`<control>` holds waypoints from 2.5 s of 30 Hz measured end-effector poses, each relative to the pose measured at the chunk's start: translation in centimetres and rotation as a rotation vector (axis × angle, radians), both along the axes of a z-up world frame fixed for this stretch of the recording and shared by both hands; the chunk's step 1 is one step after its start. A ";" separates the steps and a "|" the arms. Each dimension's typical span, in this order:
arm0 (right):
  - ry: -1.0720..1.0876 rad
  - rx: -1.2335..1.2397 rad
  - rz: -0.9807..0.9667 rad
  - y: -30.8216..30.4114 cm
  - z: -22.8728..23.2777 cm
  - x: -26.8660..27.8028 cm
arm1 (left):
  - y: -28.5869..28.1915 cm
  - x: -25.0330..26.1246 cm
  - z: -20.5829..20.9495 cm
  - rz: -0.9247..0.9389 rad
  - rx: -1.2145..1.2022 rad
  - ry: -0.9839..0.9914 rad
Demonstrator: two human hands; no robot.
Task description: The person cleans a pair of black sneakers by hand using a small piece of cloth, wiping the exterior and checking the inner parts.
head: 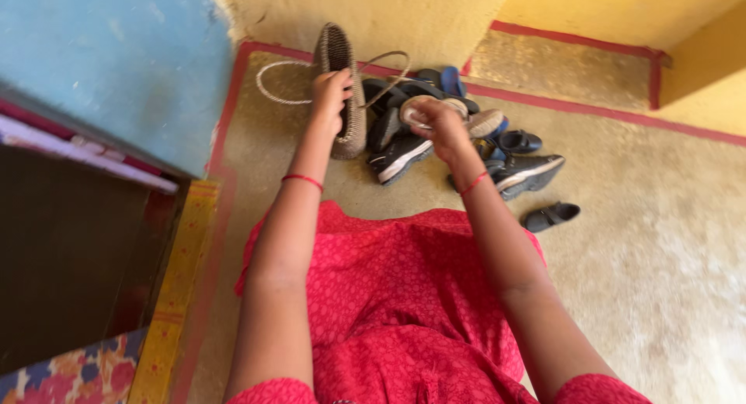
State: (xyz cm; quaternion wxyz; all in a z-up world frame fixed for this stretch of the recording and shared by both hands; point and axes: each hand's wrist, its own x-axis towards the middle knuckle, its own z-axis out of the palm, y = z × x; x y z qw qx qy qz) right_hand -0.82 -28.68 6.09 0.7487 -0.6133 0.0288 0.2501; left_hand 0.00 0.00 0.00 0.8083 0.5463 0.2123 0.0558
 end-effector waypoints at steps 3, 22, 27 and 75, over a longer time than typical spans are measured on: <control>0.088 -0.063 -0.051 0.1 0.7 -1.5 | 0.1 -2.5 3.4 -0.008 0.074 0.070; -0.038 -0.089 -0.426 -13.9 3.4 0.3 | -3.5 -4.6 10.3 -0.078 0.117 0.098; -0.034 -0.128 -0.476 -16.0 4.1 -0.4 | -5.1 -4.0 11.0 -0.102 0.145 0.106; -0.771 -1.131 0.013 -11.3 -19.6 11.3 | -11.9 -0.6 8.3 -0.050 0.285 -0.034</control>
